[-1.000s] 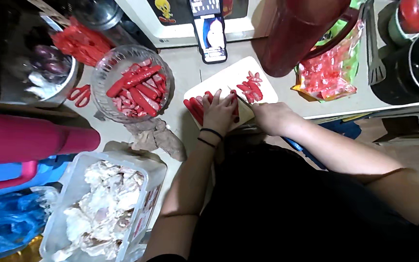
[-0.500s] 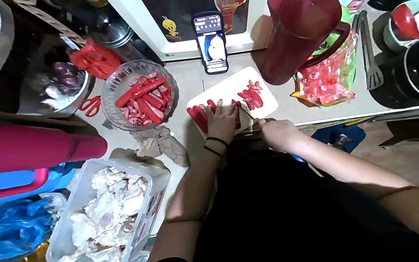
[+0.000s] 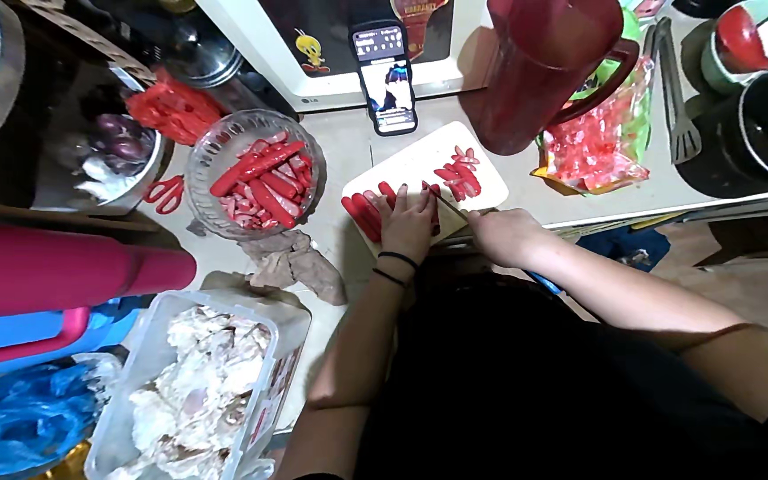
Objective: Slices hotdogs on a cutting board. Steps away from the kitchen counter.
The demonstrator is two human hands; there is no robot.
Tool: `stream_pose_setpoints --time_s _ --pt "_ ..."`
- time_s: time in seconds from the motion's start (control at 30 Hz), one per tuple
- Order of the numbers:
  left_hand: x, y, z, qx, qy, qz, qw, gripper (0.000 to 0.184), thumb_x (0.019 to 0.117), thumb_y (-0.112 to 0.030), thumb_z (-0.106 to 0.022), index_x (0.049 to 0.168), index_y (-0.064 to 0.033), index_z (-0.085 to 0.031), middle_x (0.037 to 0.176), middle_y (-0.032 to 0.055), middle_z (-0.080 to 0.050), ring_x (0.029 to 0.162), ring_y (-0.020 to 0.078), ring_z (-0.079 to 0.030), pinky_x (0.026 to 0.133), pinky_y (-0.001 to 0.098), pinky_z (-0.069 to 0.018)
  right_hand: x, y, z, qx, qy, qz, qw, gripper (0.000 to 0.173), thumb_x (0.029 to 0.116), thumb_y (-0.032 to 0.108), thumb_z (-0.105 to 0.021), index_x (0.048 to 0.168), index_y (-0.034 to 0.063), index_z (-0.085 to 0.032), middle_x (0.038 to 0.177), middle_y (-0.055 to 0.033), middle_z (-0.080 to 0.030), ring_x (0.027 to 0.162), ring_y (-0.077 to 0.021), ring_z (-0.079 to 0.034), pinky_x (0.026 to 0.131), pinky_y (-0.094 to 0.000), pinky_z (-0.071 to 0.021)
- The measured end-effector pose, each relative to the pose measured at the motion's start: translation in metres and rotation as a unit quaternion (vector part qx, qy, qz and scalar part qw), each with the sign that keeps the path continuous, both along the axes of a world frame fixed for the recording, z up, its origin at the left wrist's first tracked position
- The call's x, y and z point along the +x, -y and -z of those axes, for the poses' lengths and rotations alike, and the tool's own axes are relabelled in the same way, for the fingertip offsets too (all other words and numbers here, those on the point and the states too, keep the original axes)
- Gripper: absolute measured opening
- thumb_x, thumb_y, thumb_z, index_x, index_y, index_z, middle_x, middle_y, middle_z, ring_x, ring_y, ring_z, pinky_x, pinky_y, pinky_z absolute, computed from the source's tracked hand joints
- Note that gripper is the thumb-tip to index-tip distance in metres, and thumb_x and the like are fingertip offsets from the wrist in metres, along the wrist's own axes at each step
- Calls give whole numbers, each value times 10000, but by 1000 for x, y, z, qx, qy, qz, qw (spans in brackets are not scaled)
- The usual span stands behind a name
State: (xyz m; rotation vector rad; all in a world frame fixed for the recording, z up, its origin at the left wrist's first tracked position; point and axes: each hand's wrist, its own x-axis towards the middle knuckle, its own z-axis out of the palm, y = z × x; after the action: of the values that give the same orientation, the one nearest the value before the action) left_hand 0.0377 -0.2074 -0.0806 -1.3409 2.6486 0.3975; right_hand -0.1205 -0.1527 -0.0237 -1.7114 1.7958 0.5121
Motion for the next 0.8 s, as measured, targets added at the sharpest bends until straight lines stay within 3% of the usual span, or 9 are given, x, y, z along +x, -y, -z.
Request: stream_pose_setpoints --time_s 0.17,0.27,0.4,0.63,0.8 --pt "2 -3 -1 -1 -11 -5 1000 535 991 -113 -633 1515 -151 -530 1599 3 -470 1526 429 -287 1157 764 -87 5 21 8 -25 24 9 999 147 1017 102 -548 1112 27 -633 996 -211 -706 960 -426 -709 740 -626 -549" --pt "6 -10 0 -25 -29 9 999 556 973 -152 -687 1507 -123 -534 1604 18 -463 1539 446 -237 1170 764 -59 3 15 11 -29 26 11 999 181 1048 127 -504 1161 33 -610 1012 -208 -704 984 -425 -708 758 -618 -552" --pt "3 -7 10 -42 -11 -5 999 503 1016 -205 -631 1508 -159 -540 1586 5 -488 1523 434 -288 1174 752 -71 -6 -11 14 -11 6 -5 1000 295 1037 174 -560 1304 48 -555 977 -196 -709 942 -422 -714 750 -605 -557" --pt "2 -12 8 -40 -7 -11 999 497 1017 -198 -624 1504 -149 -543 1579 23 -497 1521 446 -281 1178 733 -101 -10 -19 2 -26 -3 -30 999 242 1047 162 -521 1254 47 -568 913 -168 -700 895 -392 -719 708 -565 -554" --pt "-2 -6 14 -32 4 -24 999 471 1034 -216 -589 1501 -170 -550 1581 -1 -494 1524 395 -310 1190 710 -104 -5 -7 -2 15 -8 -25 1000 276 1054 155 -510 1301 36 -540 1003 -207 -697 980 -418 -706 766 -589 -546"
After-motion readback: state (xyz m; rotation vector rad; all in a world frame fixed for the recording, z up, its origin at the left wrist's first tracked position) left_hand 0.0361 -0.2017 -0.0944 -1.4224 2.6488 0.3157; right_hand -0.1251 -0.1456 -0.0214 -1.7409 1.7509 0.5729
